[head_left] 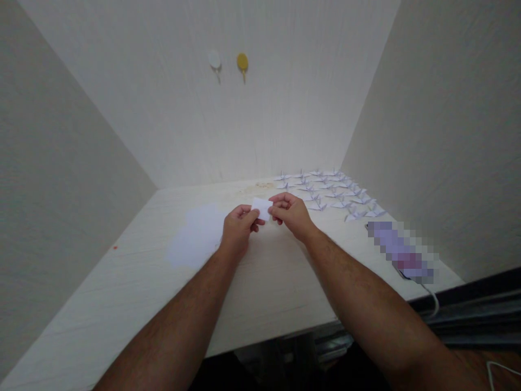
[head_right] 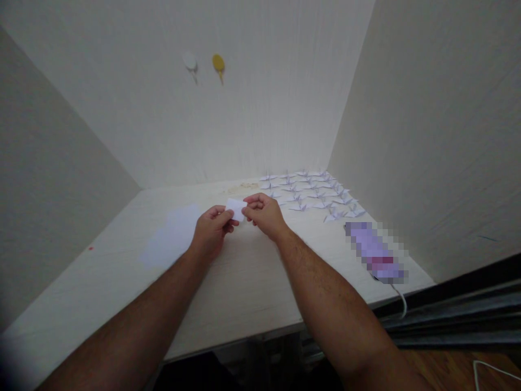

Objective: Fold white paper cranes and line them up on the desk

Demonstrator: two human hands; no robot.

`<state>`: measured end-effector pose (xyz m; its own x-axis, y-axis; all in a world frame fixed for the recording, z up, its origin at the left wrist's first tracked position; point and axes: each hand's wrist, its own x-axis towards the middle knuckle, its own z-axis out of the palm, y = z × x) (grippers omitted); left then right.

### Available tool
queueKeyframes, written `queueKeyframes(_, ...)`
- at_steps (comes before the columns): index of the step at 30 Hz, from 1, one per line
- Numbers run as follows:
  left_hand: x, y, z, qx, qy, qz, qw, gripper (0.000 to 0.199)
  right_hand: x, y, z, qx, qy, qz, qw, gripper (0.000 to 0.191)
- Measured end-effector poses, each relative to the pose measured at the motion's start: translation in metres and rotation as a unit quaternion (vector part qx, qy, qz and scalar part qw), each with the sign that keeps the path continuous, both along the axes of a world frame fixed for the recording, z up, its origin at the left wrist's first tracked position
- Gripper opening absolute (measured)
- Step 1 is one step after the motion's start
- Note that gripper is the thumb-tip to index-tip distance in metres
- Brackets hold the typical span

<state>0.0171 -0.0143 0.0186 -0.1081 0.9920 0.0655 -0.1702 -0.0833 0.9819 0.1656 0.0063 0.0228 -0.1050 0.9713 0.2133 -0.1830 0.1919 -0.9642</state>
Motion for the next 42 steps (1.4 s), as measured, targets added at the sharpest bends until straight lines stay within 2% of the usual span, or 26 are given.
queueKeyframes(4, 0.0023, -0.0023, 0.0005, -0.011, 0.017, -0.040, 0.999, 0.020, -0.0005, 0.0007, 0.0002, -0.002, -0.028, -0.001, 1.000, 0.024)
queueKeyframes(8, 0.0000, 0.0008, -0.0031, 0.021, 0.041, -0.019, 0.999, 0.021, -0.0001, -0.0018, 0.0034, 0.021, -0.048, 0.014, 0.999, 0.030)
queueKeyframes(10, -0.0010, 0.0022, -0.0049, 0.020, 0.025, -0.019, 0.999, 0.023, -0.0007, -0.0037, 0.0044, 0.045, -0.052, 0.021, 0.997, 0.032)
queueKeyframes(13, -0.0006, 0.0020, -0.0054, 0.006, -0.010, -0.031, 0.999, 0.023, -0.0021, -0.0048, 0.0037, 0.066, -0.049, 0.023, 0.996, 0.024)
queueKeyframes(19, 0.0017, -0.0003, -0.0029, -0.004, -0.044, -0.056, 0.997, 0.022, -0.0030, -0.0030, 0.0025, 0.056, -0.053, -0.001, 0.997, 0.014)
queueKeyframes(25, -0.0002, -0.0013, -0.0042, 0.019, 0.020, -0.051, 0.998, 0.023, -0.0029, -0.0043, 0.0051, 0.059, -0.086, -0.032, 0.994, 0.011)
queueKeyframes(31, -0.0023, -0.0008, -0.0054, 0.037, 0.084, -0.041, 0.995, 0.022, -0.0041, -0.0025, -0.0002, 0.059, -0.087, -0.044, 0.994, 0.011)
queueKeyframes(42, -0.0004, -0.0012, -0.0048, 0.050, 0.106, -0.022, 0.993, 0.022, -0.0068, -0.0064, 0.0068, 0.031, -0.030, -0.020, 0.999, 0.019)
